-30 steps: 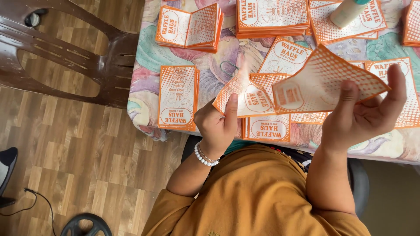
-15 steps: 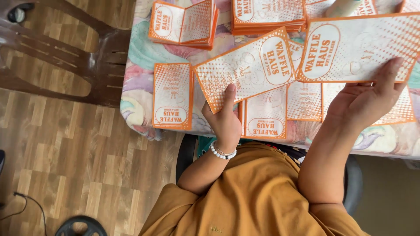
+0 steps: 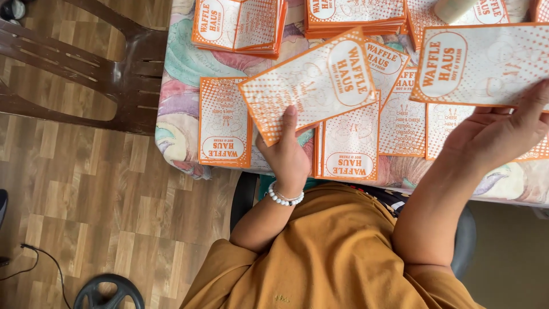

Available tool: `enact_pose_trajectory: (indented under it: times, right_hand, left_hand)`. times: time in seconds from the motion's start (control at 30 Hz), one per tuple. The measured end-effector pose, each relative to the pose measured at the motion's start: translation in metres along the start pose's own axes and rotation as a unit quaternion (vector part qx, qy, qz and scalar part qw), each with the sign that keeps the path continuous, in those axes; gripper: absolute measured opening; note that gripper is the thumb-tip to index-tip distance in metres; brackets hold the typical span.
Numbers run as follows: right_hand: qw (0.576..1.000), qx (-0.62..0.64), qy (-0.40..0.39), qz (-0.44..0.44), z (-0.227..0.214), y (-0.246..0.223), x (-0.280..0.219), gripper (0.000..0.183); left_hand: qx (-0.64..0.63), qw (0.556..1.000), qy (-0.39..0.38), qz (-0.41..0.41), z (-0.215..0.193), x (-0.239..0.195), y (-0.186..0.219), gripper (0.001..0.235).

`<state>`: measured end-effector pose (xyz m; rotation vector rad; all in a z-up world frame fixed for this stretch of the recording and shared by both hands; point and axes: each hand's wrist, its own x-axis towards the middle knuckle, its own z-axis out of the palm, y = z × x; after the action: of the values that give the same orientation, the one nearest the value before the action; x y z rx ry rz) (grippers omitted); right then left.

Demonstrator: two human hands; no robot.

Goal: Folding and stacking paper bags into organized piles on a table.

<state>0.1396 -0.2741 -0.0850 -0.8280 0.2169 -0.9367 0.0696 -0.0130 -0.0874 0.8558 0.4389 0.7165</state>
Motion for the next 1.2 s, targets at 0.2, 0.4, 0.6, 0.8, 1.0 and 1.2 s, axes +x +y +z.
enact_pose_trajectory:
  times: [0.2,0.4,0.6,0.8,1.0,1.2]
  right_hand:
    - [0.949,-0.195,-0.215,0.124,-0.001,-0.049,-0.024,0.014]
    - [0.841,-0.333,-0.363,0.223,0.042,-0.008,-0.079,0.033]
    - [0.729,-0.506,-0.449,-0.107,0.028,0.029,-0.084,0.053]
    - [0.700,-0.355,-0.619,-0.040,0.057,-0.068,-0.114,0.098]
    - [0.679,-0.575,-0.446,-0.097,0.022,-0.070,-0.148,0.029]
    - [0.867,-0.269,-0.317,0.274,0.021,-0.042,-0.112,0.076]
  left_hand:
    - [0.238,0.941,-0.081,0.228,-0.071,0.034,0.069,0.051]
    - [0.385,0.888,-0.152,0.199,-0.081,0.020,0.147,0.071]
    - [0.274,0.894,-0.322,0.149,-0.026,0.004,0.155,0.089]
    - [0.312,0.840,-0.410,0.171,-0.002,-0.010,0.119,0.076]
    - [0.226,0.837,-0.488,0.095,0.026,-0.032,0.090,0.086]
    - [0.410,0.806,-0.378,0.199,-0.026,0.012,0.100,0.095]
